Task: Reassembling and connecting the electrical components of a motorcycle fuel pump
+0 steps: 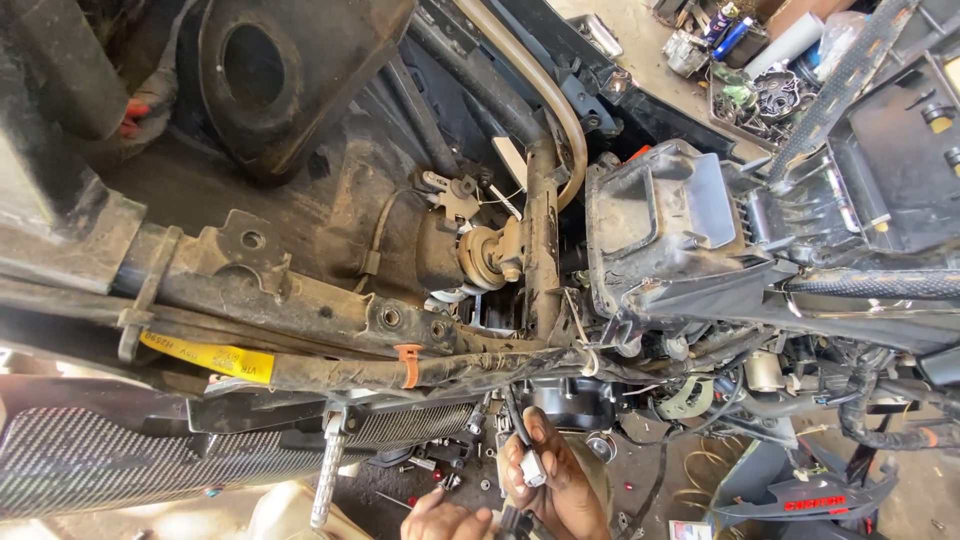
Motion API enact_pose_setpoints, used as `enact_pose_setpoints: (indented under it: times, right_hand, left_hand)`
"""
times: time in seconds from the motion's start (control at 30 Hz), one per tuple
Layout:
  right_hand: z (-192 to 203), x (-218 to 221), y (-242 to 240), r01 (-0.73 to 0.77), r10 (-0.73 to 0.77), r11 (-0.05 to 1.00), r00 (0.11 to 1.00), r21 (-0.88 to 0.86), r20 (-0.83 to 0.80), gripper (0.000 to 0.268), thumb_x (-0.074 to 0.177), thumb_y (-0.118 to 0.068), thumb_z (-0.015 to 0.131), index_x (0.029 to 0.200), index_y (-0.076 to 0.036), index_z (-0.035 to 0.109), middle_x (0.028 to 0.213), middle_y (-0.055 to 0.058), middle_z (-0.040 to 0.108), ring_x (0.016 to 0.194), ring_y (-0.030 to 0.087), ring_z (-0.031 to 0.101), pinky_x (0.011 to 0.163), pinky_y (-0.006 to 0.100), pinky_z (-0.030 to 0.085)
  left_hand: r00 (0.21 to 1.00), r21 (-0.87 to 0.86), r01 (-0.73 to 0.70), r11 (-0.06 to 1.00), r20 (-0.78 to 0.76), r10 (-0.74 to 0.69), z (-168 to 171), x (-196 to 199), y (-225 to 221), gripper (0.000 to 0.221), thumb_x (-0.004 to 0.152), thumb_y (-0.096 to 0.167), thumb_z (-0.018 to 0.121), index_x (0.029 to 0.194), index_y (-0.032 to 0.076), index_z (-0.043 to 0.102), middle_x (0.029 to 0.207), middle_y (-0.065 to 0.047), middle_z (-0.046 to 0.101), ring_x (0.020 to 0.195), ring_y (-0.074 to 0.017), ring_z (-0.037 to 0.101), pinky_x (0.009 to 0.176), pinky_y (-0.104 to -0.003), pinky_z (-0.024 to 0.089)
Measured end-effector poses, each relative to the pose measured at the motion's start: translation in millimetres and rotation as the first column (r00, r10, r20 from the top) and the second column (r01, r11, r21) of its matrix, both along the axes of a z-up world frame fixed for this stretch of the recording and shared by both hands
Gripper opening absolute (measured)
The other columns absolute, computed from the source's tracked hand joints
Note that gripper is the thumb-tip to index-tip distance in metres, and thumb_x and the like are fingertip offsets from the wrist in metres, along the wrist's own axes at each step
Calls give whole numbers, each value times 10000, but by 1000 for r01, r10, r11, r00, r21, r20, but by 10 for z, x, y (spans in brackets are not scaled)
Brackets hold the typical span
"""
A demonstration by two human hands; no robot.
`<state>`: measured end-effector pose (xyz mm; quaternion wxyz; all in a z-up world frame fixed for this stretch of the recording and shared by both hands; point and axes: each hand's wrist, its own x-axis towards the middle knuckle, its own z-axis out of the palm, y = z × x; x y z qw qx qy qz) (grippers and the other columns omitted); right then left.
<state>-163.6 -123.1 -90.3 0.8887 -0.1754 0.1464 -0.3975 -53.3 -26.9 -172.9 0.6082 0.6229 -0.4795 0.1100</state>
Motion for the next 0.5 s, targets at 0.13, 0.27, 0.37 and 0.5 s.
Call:
enact_pose_setpoints:
  times: [0.13, 0.27, 0.37, 0.5]
  right_hand:
    - [69, 6, 40, -13, 12, 995, 1000, 99, 14, 377, 886, -144, 804, 1025, -157, 454, 1047, 138, 611, 791, 187, 625, 729, 237, 572]
    - [103, 29, 61, 75, -62, 992, 990, 100, -130, 388, 859, -113, 816, 1074, -140, 494, 1089, 150, 612, 889, 205, 602, 752, 234, 574]
    - [25, -36, 23, 64, -65, 998, 972, -11, -227, 363, 874, -105, 807, 1082, -148, 512, 1104, 155, 615, 926, 217, 591, 755, 263, 533]
    - [-118, -140, -5, 83, -165, 968, 922, -236, -351, 272, 922, -165, 765, 1097, -115, 563, 1101, 206, 651, 897, 269, 660, 615, 255, 560]
  left_hand:
    - [926, 86, 362, 928, -146, -348, 132, 192, 135, 171, 897, 266, 697, 1041, 211, 772, 832, -9, 685, 664, -143, 677, 913, -455, 588]
    - [965, 120, 190, 974, -205, -163, 848, 248, 120, 478, 899, 605, 605, 1036, 172, 753, 857, -6, 684, 815, -146, 686, 950, -391, 607]
    - [964, 173, 245, 954, -149, -221, 1023, 380, 95, 522, 848, 634, 692, 1085, 171, 742, 927, -31, 680, 876, -193, 711, 925, -360, 602]
    - [951, 256, 292, 921, -181, -251, 1116, 373, 68, 436, 857, 590, 709, 1086, 221, 741, 985, -15, 683, 926, -205, 714, 780, -302, 586]
